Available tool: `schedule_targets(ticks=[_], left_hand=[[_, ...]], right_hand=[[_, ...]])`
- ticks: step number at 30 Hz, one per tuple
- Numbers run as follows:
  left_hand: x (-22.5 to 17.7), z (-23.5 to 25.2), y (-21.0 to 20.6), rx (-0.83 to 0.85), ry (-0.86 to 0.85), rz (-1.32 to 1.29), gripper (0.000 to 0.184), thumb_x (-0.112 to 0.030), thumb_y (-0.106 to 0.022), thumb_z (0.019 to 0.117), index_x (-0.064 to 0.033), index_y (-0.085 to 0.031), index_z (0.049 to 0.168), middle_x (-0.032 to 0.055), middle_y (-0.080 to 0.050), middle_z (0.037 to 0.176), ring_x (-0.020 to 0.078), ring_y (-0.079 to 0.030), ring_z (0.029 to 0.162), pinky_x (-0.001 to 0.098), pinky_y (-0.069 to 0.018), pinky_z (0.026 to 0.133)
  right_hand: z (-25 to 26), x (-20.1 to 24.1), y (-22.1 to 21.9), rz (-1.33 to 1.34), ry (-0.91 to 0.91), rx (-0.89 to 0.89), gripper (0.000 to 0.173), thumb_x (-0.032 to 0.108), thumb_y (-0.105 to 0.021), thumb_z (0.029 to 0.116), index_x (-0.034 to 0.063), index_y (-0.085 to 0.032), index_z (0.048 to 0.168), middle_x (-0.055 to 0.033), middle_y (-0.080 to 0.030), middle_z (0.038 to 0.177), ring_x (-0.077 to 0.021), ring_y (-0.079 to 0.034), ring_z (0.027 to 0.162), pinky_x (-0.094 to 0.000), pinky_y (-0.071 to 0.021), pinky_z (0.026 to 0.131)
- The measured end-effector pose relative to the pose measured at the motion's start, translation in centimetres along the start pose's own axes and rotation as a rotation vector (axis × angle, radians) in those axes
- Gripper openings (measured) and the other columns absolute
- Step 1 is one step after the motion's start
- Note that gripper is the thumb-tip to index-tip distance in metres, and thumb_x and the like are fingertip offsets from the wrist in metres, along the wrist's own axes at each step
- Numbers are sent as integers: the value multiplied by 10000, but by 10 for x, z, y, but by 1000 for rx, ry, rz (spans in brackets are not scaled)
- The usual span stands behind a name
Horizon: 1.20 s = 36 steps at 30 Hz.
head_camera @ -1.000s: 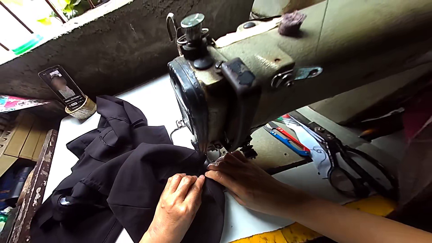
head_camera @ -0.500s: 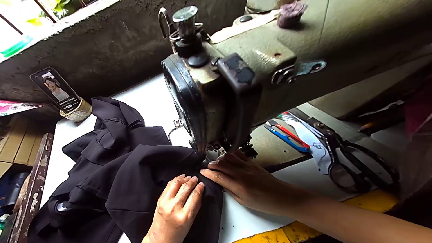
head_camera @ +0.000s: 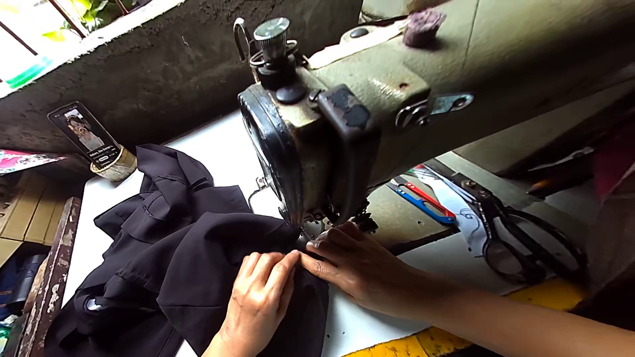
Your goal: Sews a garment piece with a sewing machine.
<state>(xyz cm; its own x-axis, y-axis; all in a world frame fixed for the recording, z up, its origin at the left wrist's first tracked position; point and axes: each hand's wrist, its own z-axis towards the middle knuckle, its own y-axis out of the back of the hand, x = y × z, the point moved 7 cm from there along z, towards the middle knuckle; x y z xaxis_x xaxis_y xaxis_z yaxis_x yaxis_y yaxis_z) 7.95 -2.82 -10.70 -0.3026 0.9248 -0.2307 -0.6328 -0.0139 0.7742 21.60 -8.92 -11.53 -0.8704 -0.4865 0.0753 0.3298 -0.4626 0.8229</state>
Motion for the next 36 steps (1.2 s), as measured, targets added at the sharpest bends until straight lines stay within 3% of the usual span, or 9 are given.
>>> schedule_targets(ticks=[5, 7, 9, 11, 16, 21, 27, 33, 36], left_hand=[[-2, 5, -3, 53, -108, 147, 219, -188, -611, 1005, -84, -804, 1020, 91, -721, 1209, 177, -629, 888, 318, -458, 787], [-8, 1, -2, 67, -189, 233, 228, -170, -592, 1015, -74, -798, 1005, 63, -735, 1201, 192, -632, 987, 340, -426, 885], [-7, -1, -3, 99, -218, 242, 267, -190, -554, 1041, -56, -784, 1060, 61, -754, 1186, 213, -675, 1099, 341, -474, 974], [3, 0, -5, 94, -161, 158, 275, -217, -552, 1039, -58, -772, 1082, 83, -752, 1149, 220, -692, 1075, 321, -531, 953], [12, 10, -13, 23, -26, 74, 237, -244, -607, 1000, -89, -785, 1011, 68, -759, 1111, 215, -691, 1051, 315, -540, 913], [21, 30, -21, -32, 83, 38, 222, -284, -724, 879, -77, -773, 941, 71, -751, 986, 226, -695, 1014, 307, -553, 908], [24, 33, -23, -57, 195, 19, 258, -294, -780, 821, -68, -762, 946, 86, -726, 1028, 180, -683, 1028, 263, -544, 913], [25, 39, -26, -69, 210, -25, 245, -269, -805, 796, -55, -748, 900, 85, -739, 1012, 161, -708, 1012, 261, -562, 907], [32, 51, -32, -33, 197, -108, 298, -245, -810, 764, -67, -747, 994, 91, -698, 1087, 129, -676, 1043, 241, -545, 920]], right_hand=[[0, 0, 1, -5, -7, -19, 336, 99, -484, 993, 165, -743, 1196, -32, -683, 1006, -208, -613, 996, -354, -454, 855], [0, 0, 0, 4, -8, -24, 327, 96, -486, 996, 158, -741, 1192, -37, -679, 997, -208, -615, 987, -352, -457, 847], [-1, -1, -1, 15, -16, -17, 326, 101, -483, 996, 158, -733, 1197, -39, -688, 1014, -209, -624, 1005, -357, -467, 855], [-1, -1, -1, 33, -27, -13, 334, 100, -480, 998, 159, -732, 1209, -46, -697, 1029, -214, -636, 1017, -367, -478, 867], [-4, -7, -2, 2, -88, -5, 343, 91, -507, 947, 167, -711, 1212, -34, -701, 1071, -207, -641, 1005, -365, -479, 846], [0, -19, 4, -100, -131, -29, 333, 80, -558, 895, 181, -751, 1146, -23, -700, 962, -216, -631, 924, -390, -456, 835], [1, -24, 8, -87, -143, -57, 279, 64, -576, 873, 178, -770, 1037, -32, -656, 916, -230, -600, 893, -397, -436, 800], [1, -25, 10, -110, -155, -77, 293, 66, -542, 885, 179, -772, 1027, -24, -639, 885, -212, -588, 868, -377, -425, 794], [0, -30, 14, -114, -175, -115, 273, 65, -546, 880, 140, -781, 998, -48, -638, 864, -239, -600, 865, -394, -432, 773]])
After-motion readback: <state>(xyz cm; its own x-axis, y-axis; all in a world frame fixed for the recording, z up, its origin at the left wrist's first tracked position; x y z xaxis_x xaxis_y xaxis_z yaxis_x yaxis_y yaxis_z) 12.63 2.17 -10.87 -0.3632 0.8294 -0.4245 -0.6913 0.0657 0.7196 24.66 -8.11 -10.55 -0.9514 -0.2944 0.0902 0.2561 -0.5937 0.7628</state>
